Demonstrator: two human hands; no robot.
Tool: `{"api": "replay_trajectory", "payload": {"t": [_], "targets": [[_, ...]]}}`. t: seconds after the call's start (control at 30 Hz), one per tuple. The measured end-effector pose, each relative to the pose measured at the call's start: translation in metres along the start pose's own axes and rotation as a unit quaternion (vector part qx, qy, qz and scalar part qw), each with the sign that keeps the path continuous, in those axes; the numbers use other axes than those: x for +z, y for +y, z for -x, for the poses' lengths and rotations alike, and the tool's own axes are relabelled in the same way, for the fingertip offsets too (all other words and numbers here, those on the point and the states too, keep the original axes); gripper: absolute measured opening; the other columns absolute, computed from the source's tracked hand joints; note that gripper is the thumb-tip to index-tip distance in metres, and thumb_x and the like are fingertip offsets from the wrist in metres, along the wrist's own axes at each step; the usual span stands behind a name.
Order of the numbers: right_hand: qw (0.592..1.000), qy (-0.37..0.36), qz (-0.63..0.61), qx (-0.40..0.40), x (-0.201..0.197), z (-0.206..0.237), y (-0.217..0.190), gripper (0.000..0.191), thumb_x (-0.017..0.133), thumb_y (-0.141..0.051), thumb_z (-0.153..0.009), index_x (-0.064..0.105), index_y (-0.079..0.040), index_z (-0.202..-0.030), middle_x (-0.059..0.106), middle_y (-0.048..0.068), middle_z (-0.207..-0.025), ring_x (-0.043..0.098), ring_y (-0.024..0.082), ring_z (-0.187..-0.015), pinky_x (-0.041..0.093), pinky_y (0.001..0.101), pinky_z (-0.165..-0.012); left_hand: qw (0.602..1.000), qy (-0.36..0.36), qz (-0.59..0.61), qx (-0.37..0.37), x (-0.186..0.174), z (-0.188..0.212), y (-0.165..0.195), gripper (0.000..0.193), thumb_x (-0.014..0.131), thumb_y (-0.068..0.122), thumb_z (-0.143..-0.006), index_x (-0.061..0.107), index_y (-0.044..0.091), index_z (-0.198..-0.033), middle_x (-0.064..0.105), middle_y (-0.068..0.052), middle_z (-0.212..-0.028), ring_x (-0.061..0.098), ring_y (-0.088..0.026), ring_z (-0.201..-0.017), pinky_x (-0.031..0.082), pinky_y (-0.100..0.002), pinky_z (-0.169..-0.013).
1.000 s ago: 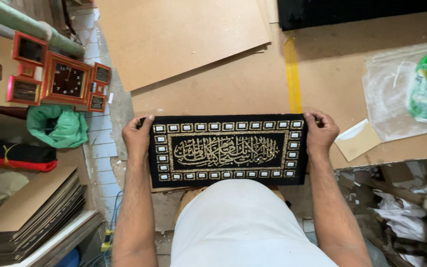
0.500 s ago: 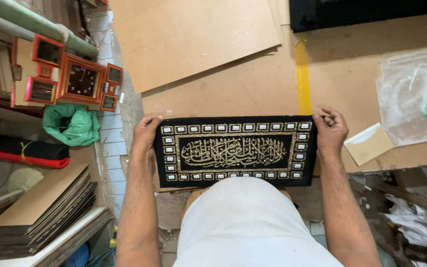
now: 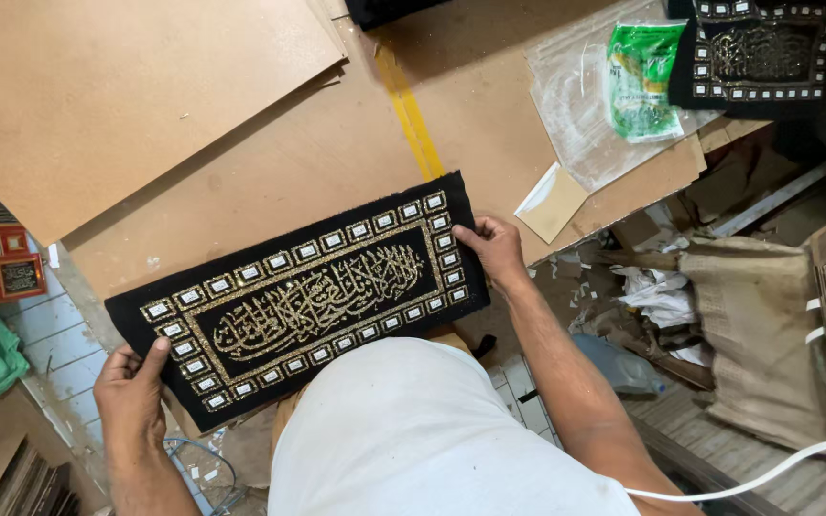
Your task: The person spreads white paste from a green bag onto cardboard backing boards using a small cardboard scraper, then lays a black embroidered decorative fabric panel onto the pasted board, aligns it, and presses it flat by hand. They repeat this glue-and-mount cycle on several boards.
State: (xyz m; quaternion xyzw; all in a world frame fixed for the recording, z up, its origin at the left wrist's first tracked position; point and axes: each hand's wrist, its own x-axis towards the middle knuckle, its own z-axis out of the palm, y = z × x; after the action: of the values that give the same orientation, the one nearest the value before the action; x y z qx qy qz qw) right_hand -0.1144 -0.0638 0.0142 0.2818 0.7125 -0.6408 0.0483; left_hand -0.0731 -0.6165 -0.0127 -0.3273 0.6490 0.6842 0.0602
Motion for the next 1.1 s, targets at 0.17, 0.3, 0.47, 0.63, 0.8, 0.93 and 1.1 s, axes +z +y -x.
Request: {"api": "replay_trajectory", "payload": {"t": [0.17, 0.3, 0.47, 0.63, 0.8, 0.93, 1.1], "targets": [[0.999, -0.037, -0.028, -0.023, -0.002, -0.01, -0.011, 0.013, 0.077, -0.013, -0.095, 0.074, 0.0, -0.094, 0.072, 0.001, -0.081, 0.061, 0.004, -0.068, 0.052, 0.0214, -0.063, 0.997, 0.002, 0.073, 0.035, 0.003, -0.009, 0.013, 0.02, 0.082, 0.002, -0.097, 0.069, 0.002, -0.112, 0.073, -0.004, -0.103, 0.066, -0.009, -0.089, 0.056, -0.023, -0.085], [0.995, -0.072, -0.061, -0.029, -0.005, -0.016, -0.024, 0.015, 0.074, -0.015, -0.097, 0.073, -0.001, -0.095, 0.074, 0.001, -0.083, 0.064, 0.004, -0.069, 0.054, 0.0215, -0.065, 0.993, -0.009, 0.109, 0.044, -0.001, -0.015, 0.032, 0.023, 0.081, -0.001, -0.096, 0.069, 0.001, -0.115, 0.074, -0.006, -0.107, 0.069, -0.011, -0.094, 0.059, -0.025, -0.091], [0.991, -0.101, -0.084, -0.04, -0.005, -0.015, -0.043, 0.018, 0.074, -0.017, -0.1, 0.072, 0.0, -0.101, 0.073, 0.003, -0.087, 0.064, 0.006, -0.074, 0.055, 0.0222, -0.07, 0.989, -0.006, 0.145, 0.037, -0.002, -0.02, 0.041, 0.023, 0.081, -0.003, -0.098, 0.07, -0.001, -0.118, 0.073, -0.008, -0.106, 0.071, -0.013, -0.094, 0.061, -0.028, -0.094], [0.956, -0.144, -0.25, 0.057, -0.001, -0.008, -0.063, 0.026, 0.063, -0.023, -0.104, 0.069, 0.002, -0.11, 0.076, 0.008, -0.098, 0.072, 0.012, -0.084, 0.061, 0.0275, -0.077, 0.986, -0.011, 0.163, 0.036, -0.001, -0.025, 0.044, 0.022, 0.08, -0.002, -0.1, 0.068, -0.001, -0.118, 0.073, -0.009, -0.107, 0.072, -0.015, -0.095, 0.062, -0.031, -0.094], [0.885, -0.199, -0.395, 0.149, 0.01, -0.007, -0.075, 0.03, 0.059, -0.023, -0.106, 0.067, 0.003, -0.118, 0.076, 0.014, -0.102, 0.076, 0.021, -0.086, 0.064, 0.0356, -0.078, 0.984, -0.025, 0.175, 0.033, 0.006, -0.028, 0.053, 0.021, 0.079, -0.002, -0.099, 0.068, -0.001, -0.116, 0.074, -0.01, -0.108, 0.073, -0.016, -0.096, 0.063, -0.033, -0.094], [0.879, -0.215, -0.4, 0.146, 0.009, -0.011, -0.071, 0.029, 0.06, -0.019, -0.107, 0.066, 0.006, -0.121, 0.075, 0.016, -0.103, 0.077, 0.022, -0.085, 0.065, 0.0372, -0.076, 0.982, -0.026, 0.182, 0.035, 0.014, -0.025, 0.062, 0.02, 0.08, -0.001, -0.1, 0.068, 0.0, -0.116, 0.074, -0.01, -0.108, 0.072, -0.017, -0.096, 0.062, -0.033, -0.093], [0.895, -0.185, -0.376, 0.153, -0.003, -0.027, -0.055, 0.03, 0.062, -0.021, -0.106, 0.068, 0.007, -0.117, 0.076, 0.016, -0.098, 0.076, 0.022, -0.081, 0.065, 0.0374, -0.072, 0.977, -0.054, 0.205, 0.039, 0.028, -0.027, 0.07, 0.017, 0.074, 0.01, -0.106, 0.068, -0.001, -0.117, 0.074, -0.011, -0.113, 0.073, -0.019, -0.099, 0.062, -0.036, -0.094]]}}
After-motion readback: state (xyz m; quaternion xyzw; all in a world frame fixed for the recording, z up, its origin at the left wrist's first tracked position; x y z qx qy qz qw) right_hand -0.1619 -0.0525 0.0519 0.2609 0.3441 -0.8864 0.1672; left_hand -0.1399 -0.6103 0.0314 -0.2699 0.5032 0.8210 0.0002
